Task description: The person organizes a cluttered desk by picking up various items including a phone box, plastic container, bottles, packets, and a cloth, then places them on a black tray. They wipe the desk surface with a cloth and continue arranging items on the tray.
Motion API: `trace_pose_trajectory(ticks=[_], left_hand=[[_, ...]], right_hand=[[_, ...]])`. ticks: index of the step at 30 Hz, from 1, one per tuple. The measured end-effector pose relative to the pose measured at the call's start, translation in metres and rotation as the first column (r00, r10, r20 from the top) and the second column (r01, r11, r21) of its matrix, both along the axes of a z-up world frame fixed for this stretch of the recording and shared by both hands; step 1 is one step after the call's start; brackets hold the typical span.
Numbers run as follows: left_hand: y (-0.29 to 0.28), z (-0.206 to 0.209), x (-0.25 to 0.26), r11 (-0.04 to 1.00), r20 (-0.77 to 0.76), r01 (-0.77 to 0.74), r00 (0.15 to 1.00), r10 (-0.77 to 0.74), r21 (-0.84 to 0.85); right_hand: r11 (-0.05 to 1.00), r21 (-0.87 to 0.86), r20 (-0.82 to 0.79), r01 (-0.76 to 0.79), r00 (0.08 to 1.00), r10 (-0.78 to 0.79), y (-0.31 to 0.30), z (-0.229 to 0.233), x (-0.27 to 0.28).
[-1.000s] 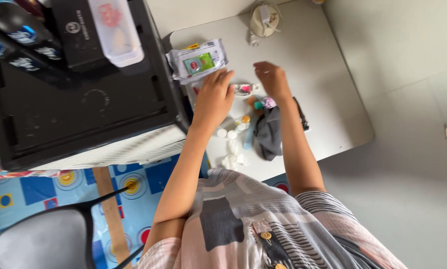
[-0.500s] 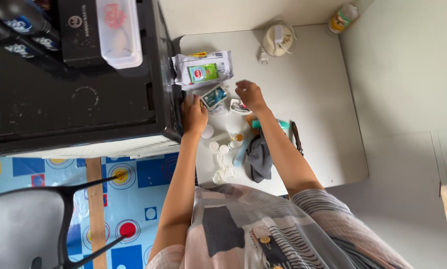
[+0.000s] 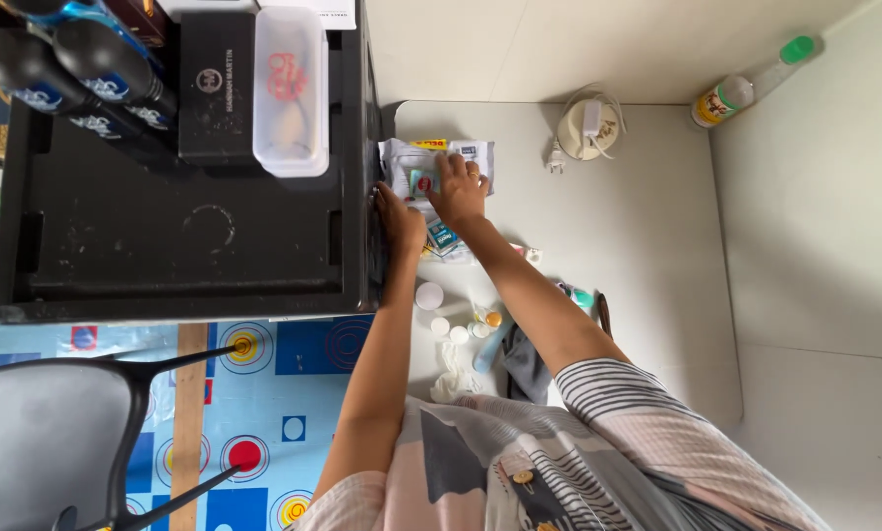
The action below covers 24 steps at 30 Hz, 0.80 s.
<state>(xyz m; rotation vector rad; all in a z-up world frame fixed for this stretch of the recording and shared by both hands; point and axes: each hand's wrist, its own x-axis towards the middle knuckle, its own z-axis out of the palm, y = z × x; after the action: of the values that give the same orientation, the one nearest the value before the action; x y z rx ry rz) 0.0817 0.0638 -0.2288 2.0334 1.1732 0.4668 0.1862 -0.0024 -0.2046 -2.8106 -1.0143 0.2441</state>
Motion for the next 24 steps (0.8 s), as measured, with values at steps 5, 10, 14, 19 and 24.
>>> trace_pose_trajectory(ticks=[5,10,14,19,24], left_hand=[[-0.004,-0.006,0.025,0.976,0.092,-0.126,0.985,0.144,-0.179],[-0.009,-0.023,0.035,0.932,0.144,-0.172,0.963,0.227,-0.319],[-0.013,-0.03,0.036,0.894,0.119,-0.204,0.955,0.271,-0.399],[-0.017,-0.014,0.029,0.86,0.129,-0.179,0.954,0.27,-0.479],[-0.007,-0.032,0.028,0.863,0.14,-0.118,0.967,0.211,-0.491]], right_hand=[[0.999,0.053,0.021,0.009,1.0,-0.01,-0.009,-0.041,0.025],[0.909,0.409,-0.053,0.084,0.996,-0.068,-0.046,-0.044,0.045],[0.64,0.49,-0.376,0.591,0.806,-0.457,-0.077,-0.059,0.058],[0.607,0.309,-0.226,0.732,0.676,-0.701,-0.078,-0.056,0.073],[0.752,0.326,-0.562,0.573,0.757,-0.334,-0.048,-0.021,0.068]])
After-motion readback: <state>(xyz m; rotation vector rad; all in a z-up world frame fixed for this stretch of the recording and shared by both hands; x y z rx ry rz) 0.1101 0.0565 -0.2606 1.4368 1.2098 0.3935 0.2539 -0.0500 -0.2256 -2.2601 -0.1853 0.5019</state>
